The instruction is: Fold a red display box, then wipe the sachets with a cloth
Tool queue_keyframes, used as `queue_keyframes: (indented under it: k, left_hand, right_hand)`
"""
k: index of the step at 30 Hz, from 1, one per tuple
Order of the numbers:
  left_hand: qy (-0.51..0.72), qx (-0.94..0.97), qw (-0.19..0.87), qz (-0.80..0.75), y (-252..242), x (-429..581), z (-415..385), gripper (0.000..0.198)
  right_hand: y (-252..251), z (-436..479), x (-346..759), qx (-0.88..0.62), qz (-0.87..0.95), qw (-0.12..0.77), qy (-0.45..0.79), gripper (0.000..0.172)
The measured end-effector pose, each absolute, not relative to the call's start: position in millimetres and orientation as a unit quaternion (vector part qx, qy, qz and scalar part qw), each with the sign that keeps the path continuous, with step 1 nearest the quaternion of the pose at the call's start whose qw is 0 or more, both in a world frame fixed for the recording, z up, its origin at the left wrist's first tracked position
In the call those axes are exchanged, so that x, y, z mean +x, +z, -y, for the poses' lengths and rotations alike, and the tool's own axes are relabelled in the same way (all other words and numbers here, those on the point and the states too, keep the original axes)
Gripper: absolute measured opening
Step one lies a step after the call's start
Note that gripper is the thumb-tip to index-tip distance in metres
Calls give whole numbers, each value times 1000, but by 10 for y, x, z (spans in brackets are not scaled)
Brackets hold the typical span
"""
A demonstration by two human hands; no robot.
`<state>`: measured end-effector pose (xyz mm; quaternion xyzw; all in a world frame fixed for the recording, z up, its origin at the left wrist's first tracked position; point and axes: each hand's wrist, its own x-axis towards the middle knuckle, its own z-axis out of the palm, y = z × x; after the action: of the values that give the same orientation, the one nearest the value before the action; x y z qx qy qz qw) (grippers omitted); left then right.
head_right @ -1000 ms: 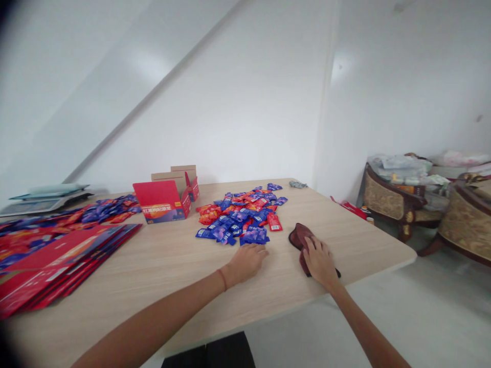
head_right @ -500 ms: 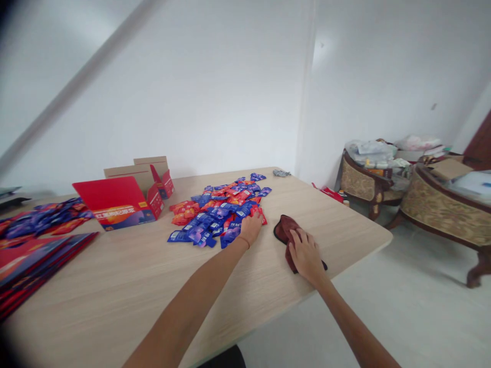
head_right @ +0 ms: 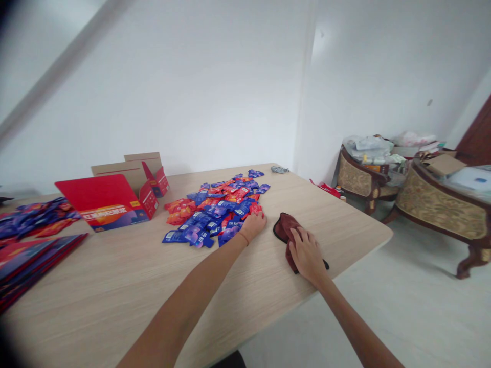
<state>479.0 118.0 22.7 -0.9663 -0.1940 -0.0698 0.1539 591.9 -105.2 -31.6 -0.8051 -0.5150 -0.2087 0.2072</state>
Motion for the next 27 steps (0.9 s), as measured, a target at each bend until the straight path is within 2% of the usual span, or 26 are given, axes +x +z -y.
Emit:
queue_keyframes:
  k: [17, 27]
  left_hand:
    - [-95, -961, 236, 110, 205, 4778, -1155, 36]
    - [-134, -947, 290, 26, 561, 4344, -872, 41]
  right_hand:
    - [-321, 1042, 5921, -797, 517, 214, -225, 49]
    - [-385, 1037, 5972, -792, 523, 221, -224, 51]
